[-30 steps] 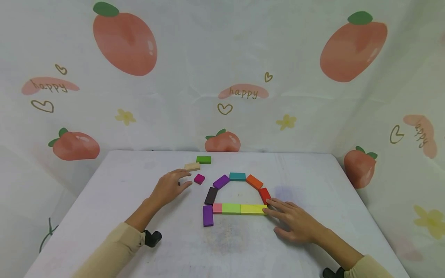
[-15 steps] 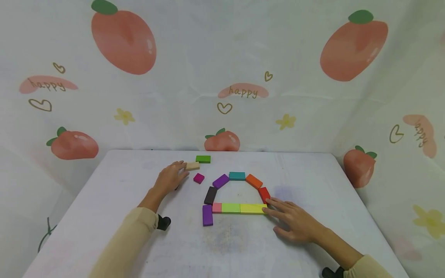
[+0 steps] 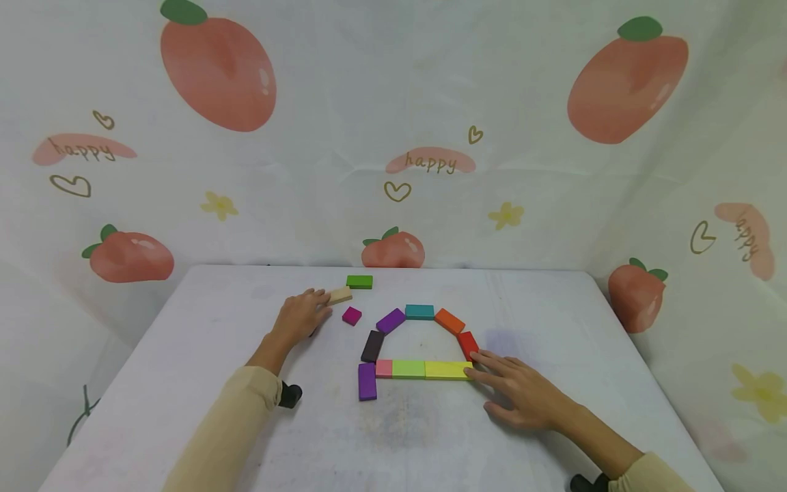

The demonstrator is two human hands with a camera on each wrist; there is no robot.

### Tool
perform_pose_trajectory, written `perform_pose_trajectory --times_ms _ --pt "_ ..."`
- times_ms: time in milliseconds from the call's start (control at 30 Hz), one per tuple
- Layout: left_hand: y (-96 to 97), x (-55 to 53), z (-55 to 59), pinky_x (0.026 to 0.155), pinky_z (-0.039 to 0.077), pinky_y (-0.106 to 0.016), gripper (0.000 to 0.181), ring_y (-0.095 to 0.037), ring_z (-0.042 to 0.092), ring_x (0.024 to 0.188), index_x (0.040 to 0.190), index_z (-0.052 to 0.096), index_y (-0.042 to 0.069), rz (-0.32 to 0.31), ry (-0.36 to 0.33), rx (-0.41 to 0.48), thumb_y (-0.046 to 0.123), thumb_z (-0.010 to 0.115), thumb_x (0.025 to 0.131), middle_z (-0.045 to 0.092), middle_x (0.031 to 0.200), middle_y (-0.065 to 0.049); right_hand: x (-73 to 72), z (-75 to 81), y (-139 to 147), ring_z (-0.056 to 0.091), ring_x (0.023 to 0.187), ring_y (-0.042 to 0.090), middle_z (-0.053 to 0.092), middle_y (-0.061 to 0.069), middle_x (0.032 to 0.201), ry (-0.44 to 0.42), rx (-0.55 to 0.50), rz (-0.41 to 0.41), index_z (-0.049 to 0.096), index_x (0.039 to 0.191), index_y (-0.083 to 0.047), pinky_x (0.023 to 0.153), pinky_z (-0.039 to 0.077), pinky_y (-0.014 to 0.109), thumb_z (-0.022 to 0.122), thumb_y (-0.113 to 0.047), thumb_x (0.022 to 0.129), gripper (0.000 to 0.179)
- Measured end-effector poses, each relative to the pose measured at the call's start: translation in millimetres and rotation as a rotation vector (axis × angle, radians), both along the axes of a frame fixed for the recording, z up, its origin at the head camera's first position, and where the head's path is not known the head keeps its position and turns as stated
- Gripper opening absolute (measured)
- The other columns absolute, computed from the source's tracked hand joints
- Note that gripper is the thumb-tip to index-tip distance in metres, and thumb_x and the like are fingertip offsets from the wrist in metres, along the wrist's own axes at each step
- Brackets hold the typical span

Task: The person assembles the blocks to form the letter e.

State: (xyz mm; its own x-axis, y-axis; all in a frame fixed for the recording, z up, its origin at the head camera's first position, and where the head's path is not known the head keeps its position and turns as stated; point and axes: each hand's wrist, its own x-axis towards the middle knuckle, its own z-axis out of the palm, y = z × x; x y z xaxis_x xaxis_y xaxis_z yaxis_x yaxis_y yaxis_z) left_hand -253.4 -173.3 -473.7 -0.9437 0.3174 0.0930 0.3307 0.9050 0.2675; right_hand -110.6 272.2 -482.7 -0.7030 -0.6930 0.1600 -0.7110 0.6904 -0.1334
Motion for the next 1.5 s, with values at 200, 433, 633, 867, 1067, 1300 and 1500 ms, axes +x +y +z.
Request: perform_pose_trajectory --times_ms 200,433,633,867,1067,1300,1500 --pt "0.9 3.4 -0.8 0.096 0.047 -0.057 0.034 -0.039 0.06 0.119 0.12 0.072 0.004 0.033 0.072 0.007 0.02 0.074 0.091 0.069 0.122 -0.016 1.1 0.0 -0.4 0.05 0.134 0.027 0.052 0.006 0.148 0.003 0.0 -0.001 0.057 0.142 -0.024 0.094 0.052 0.051 0.076 -0.038 0.083 0.063" --pt "6.4 7.6 -1.5 0.083 0.053 -0.049 0.026 -0.034 0.069 0.099 0.108 0.077 0.004 0.108 0.142 0.056 0.016 0.079 0.085 0.074 0.107 -0.014 1.6 -1.2 -0.3 0.049 0.134 0.026 0.051 0.006 0.148 0.008 0.004 -0.003 0.057 0.142 -0.025 0.094 0.053 0.051 0.076 -0.038 0.083 0.063" --pt "6.9 9.7 -1.7 0.083 0.053 -0.051 0.022 -0.037 0.069 0.101 0.105 0.077 0.001 0.135 0.137 0.139 0.012 0.078 0.085 0.074 0.107 -0.016 2.3 -0.6 -0.9 0.049 0.135 0.026 0.051 0.006 0.148 -0.005 0.002 -0.006 0.057 0.142 -0.025 0.094 0.052 0.051 0.076 -0.037 0.084 0.063" --pt "-0.3 11.7 -3.4 0.089 0.053 -0.052 0.021 -0.039 0.067 0.105 0.104 0.077 0.0 0.112 0.155 0.235 0.011 0.077 0.086 0.073 0.109 -0.018 1.8 -0.3 -1.0 0.05 0.134 0.027 0.052 0.007 0.147 0.007 -0.007 -0.002 0.057 0.142 -0.024 0.093 0.053 0.052 0.077 -0.036 0.082 0.064" --pt "-5.6 18.9 3.1 0.095 0.05 -0.055 0.022 -0.041 0.066 0.109 0.105 0.076 -0.002 0.08 0.16 0.339 0.01 0.077 0.086 0.072 0.11 -0.02 1.1 -0.4 -0.6 0.051 0.133 0.027 0.053 0.007 0.147 0.021 -0.008 0.0 0.057 0.142 -0.024 0.092 0.053 0.051 0.078 -0.037 0.082 0.065" --pt "-6.9 31.2 9.1 0.094 0.051 -0.054 0.024 -0.04 0.066 0.11 0.106 0.076 -0.003 0.029 0.174 0.401 0.007 0.078 0.085 0.072 0.11 -0.019 1.4 -0.3 -0.4 0.049 0.134 0.027 0.051 0.006 0.148 -0.003 -0.005 -0.004 0.057 0.142 -0.024 0.094 0.052 0.052 0.076 -0.038 0.083 0.064" --pt "2.7 49.4 17.2 0.089 0.054 -0.051 0.028 -0.035 0.068 0.107 0.107 0.076 -0.002 -0.096 0.192 0.434 0.006 0.082 0.081 0.073 0.11 -0.017 1.1 0.7 -0.2 0.049 0.135 0.027 0.05 0.006 0.149 -0.017 0.003 -0.011 0.056 0.143 -0.025 0.095 0.052 0.052 0.076 -0.039 0.084 0.064"
